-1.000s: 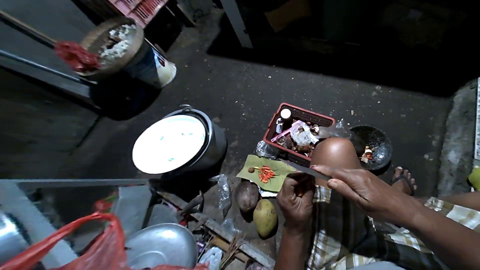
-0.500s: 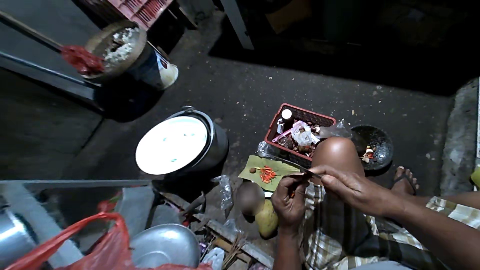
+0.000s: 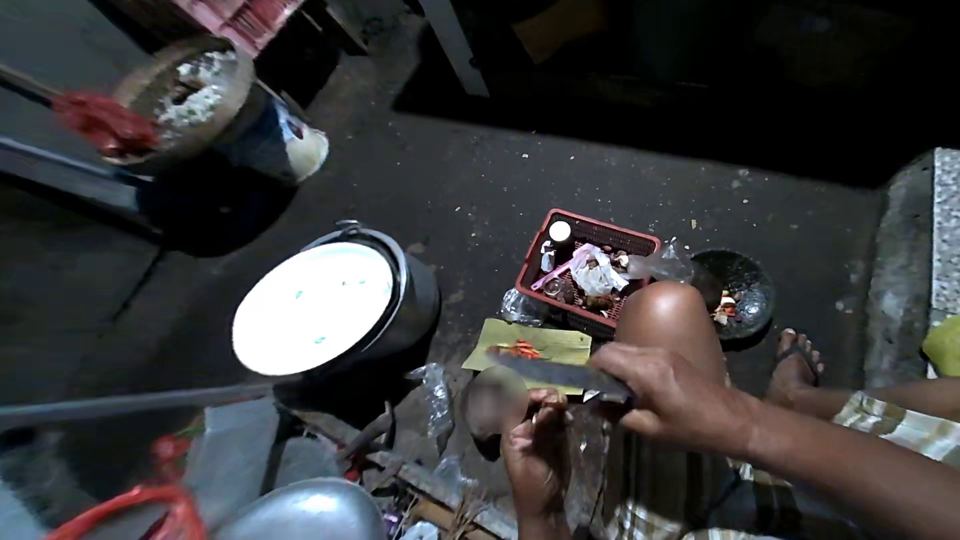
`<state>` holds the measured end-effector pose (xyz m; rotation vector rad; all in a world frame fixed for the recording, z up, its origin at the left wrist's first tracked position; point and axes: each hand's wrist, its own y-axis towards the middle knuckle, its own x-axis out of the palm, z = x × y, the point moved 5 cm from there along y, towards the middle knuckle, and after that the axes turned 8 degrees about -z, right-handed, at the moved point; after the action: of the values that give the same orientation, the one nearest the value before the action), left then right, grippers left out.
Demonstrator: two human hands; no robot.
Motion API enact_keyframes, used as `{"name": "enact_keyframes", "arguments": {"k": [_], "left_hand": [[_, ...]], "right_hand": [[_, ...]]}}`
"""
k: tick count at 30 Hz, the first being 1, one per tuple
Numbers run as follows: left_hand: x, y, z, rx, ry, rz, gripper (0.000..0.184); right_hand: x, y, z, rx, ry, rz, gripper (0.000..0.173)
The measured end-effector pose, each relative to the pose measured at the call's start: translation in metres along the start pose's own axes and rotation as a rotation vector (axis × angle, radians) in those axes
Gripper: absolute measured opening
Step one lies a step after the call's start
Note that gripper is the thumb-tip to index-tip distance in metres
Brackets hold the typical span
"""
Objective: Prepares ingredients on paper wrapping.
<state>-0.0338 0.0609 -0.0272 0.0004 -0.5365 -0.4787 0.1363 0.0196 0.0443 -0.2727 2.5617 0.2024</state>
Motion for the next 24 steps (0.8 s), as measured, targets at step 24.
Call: {"name": "enact_keyframes", "arguments": {"k": [24], "left_hand": [[-0.042,0.083,-0.087,-0.382,-0.197,0.226,0.027]], "right_hand": [[-0.147,-0.136,0.252,0.967,0.145,0.482,0.024]]}}
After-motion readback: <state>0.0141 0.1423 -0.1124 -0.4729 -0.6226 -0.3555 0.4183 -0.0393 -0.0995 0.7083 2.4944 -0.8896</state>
